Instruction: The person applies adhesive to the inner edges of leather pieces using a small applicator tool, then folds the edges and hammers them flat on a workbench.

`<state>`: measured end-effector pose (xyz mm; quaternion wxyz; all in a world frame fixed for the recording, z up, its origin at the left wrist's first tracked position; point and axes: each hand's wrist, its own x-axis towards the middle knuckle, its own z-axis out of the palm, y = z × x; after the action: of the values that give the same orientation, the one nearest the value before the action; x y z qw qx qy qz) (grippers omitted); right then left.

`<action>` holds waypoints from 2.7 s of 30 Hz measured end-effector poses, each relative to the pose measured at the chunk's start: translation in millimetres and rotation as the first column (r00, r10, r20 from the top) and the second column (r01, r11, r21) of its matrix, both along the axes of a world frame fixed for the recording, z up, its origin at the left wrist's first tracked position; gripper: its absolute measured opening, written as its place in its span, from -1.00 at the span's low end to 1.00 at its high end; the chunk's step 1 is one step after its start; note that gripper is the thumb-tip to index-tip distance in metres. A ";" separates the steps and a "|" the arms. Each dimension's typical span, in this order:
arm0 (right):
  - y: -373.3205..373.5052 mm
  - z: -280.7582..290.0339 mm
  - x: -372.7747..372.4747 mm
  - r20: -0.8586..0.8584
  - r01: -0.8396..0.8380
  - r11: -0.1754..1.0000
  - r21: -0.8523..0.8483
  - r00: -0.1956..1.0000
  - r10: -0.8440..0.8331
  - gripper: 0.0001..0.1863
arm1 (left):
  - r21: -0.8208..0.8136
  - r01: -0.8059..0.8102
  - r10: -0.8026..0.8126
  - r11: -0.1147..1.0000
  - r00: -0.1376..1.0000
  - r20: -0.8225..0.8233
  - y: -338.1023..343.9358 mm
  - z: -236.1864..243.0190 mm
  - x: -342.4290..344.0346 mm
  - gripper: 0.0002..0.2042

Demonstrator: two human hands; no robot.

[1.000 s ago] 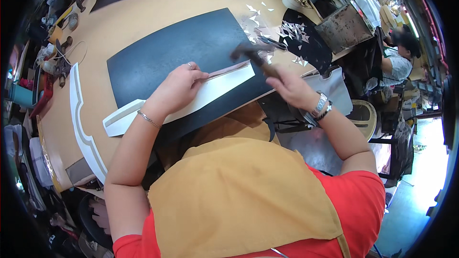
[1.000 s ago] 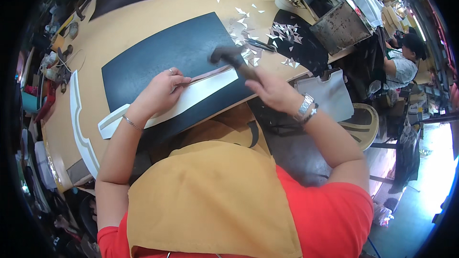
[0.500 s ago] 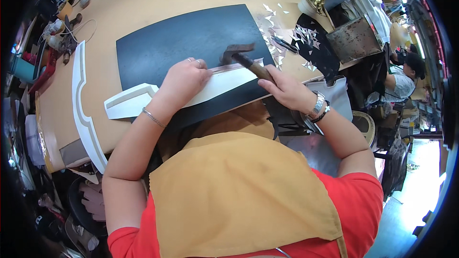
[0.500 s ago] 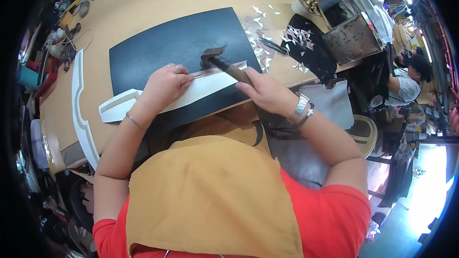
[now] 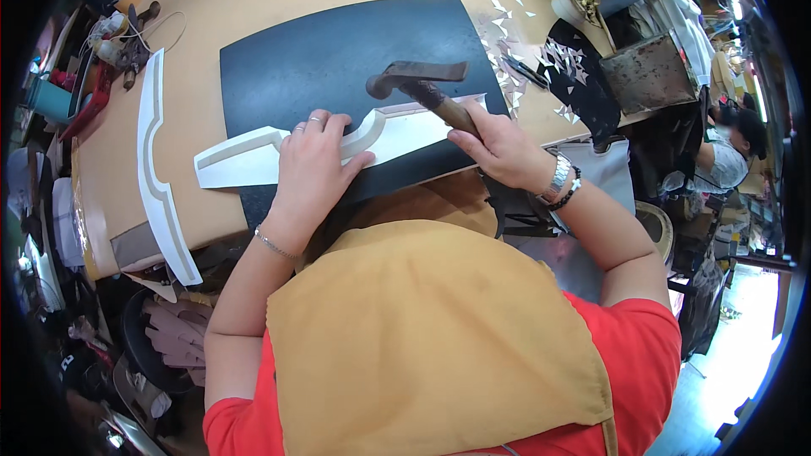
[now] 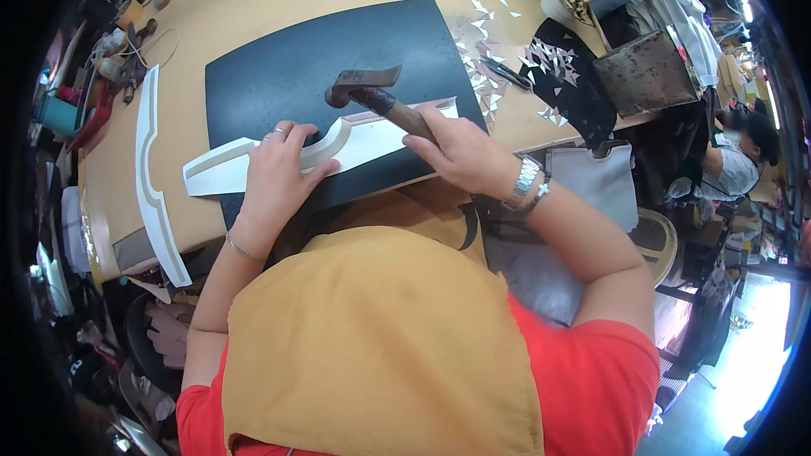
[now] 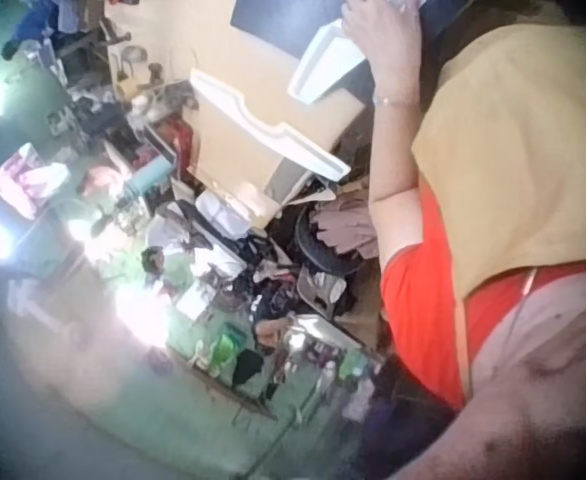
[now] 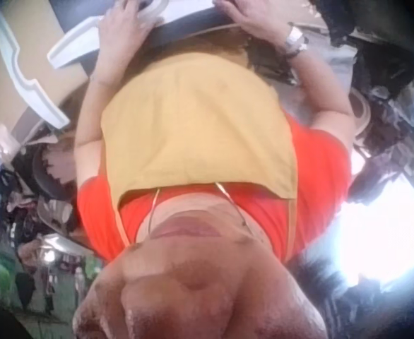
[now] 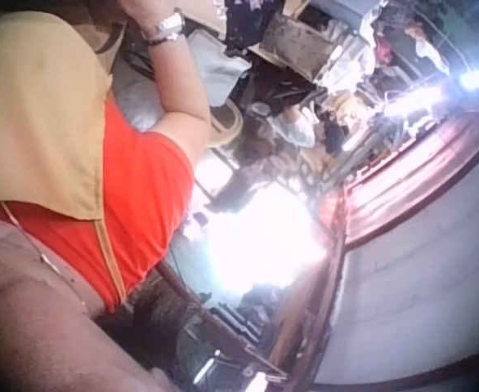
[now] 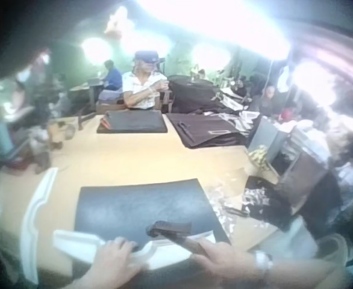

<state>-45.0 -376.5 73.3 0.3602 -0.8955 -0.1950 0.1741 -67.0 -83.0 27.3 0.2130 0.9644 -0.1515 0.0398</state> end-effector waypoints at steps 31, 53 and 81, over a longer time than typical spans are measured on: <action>-23.4 -24.8 -7.9 -0.033 0.075 0.990 -0.117 0.996 -0.079 -0.58 | -0.367 -0.177 -0.040 0.913 0.857 -0.514 -20.0 2.8 52.9 -0.62; 7.0 -6.8 8.9 0.179 -0.024 0.956 -0.293 0.981 0.080 -0.64 | 0.130 0.131 -0.159 0.983 0.957 0.242 -42.1 -26.0 27.3 -0.88; -3.1 -19.8 6.0 0.150 0.039 0.951 -0.307 0.989 0.008 -0.63 | -0.375 -0.096 -0.009 0.922 0.963 -0.270 -21.6 -14.5 37.2 -0.80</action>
<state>-39.0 -379.6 53.5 0.2016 -0.9528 -0.1849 0.1319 -29.9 -104.6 12.7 0.4157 0.9033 -0.0891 -0.0566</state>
